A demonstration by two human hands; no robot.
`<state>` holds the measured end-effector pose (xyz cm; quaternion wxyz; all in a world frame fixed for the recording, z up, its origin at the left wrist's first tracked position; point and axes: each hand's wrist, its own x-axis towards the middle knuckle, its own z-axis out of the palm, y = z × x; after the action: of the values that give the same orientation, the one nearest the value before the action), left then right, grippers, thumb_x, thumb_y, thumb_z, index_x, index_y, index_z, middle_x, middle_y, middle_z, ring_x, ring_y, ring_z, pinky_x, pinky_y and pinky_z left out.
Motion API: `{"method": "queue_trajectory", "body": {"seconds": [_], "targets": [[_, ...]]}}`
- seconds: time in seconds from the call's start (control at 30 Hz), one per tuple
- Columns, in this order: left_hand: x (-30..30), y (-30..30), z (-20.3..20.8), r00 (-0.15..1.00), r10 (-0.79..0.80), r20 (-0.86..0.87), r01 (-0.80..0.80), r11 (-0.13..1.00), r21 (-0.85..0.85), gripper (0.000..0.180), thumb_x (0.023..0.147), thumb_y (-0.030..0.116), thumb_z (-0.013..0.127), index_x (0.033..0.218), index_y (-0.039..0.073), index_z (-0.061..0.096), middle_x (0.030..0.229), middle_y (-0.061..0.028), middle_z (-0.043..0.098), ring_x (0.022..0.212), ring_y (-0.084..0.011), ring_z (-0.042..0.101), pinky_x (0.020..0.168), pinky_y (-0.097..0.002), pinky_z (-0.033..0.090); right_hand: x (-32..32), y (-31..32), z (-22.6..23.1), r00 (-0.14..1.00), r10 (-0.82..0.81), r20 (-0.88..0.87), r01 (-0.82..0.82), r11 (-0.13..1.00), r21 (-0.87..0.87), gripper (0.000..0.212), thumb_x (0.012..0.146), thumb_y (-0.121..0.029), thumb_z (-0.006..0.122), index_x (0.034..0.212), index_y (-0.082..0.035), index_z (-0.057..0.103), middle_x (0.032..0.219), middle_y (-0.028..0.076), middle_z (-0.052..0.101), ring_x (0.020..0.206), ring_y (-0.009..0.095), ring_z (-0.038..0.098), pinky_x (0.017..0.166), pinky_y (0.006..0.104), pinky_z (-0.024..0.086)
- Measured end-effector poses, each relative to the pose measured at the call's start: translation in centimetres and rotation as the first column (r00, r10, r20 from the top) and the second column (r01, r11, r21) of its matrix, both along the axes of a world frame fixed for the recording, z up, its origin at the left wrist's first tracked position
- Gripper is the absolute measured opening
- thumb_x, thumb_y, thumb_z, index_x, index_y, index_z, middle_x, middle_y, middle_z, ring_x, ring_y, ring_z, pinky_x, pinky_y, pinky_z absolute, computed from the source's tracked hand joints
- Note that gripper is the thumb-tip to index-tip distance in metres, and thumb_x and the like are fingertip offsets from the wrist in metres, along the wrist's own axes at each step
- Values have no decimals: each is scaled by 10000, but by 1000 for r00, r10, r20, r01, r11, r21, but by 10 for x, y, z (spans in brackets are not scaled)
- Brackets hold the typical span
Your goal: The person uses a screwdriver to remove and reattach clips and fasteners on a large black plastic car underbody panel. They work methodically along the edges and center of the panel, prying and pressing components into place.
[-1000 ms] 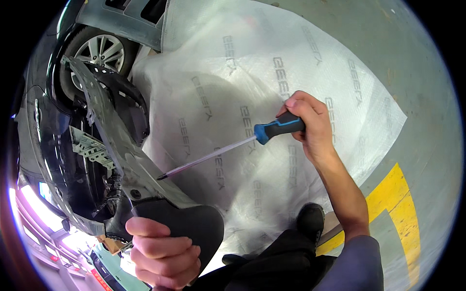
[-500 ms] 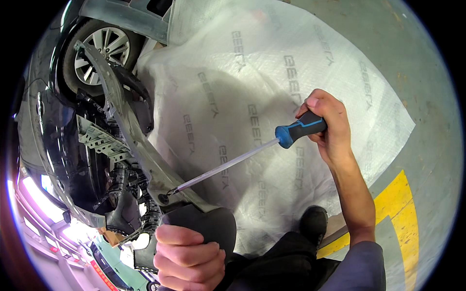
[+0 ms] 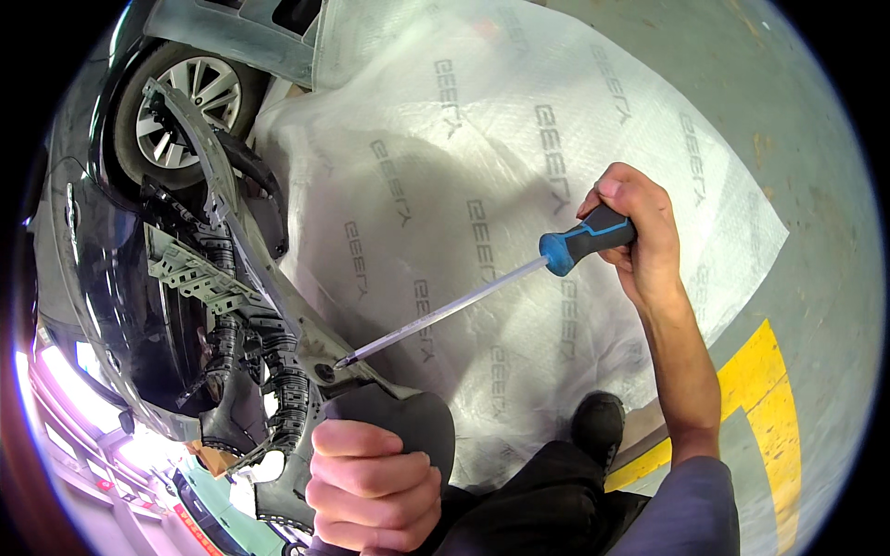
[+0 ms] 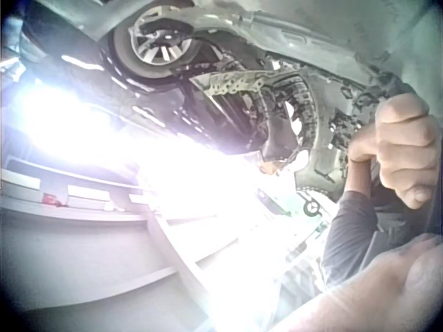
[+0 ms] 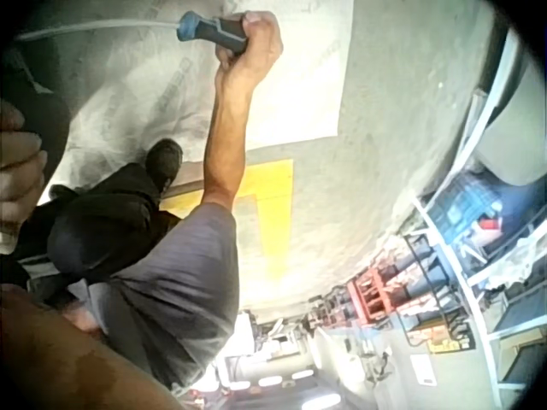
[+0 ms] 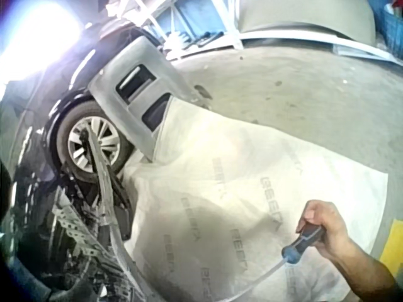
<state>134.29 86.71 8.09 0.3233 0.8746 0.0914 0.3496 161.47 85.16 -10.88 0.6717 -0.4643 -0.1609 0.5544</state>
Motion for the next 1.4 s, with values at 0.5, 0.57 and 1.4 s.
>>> {"method": "queue_trajectory", "body": {"seconds": [0.5,0.57,1.4], "targets": [[16,-3,-38,955,31,294,-69,990,119,365,868,264,523,551,84,505,553,-56,529,541,-225,582,602,-345,503,4,28,1,951,292,-101,-305,942,-144,345,1070,-325,649,853,-57,669,530,-59,410,399,44,283,403,272,205],[12,-4,-40,962,15,274,-42,995,92,358,879,264,534,574,79,513,573,-65,530,563,-244,592,641,-364,506,1,38,0,938,334,-97,-345,925,-158,353,1073,-328,651,847,-56,670,531,-60,406,401,45,284,402,274,204],[25,-10,-61,944,97,315,-127,989,75,345,883,242,529,580,87,469,559,-44,482,518,-238,544,655,-389,484,-21,63,36,234,-12,-972,418,904,89,298,1151,-247,560,890,-103,541,765,-10,510,605,113,446,502,283,372]]}}
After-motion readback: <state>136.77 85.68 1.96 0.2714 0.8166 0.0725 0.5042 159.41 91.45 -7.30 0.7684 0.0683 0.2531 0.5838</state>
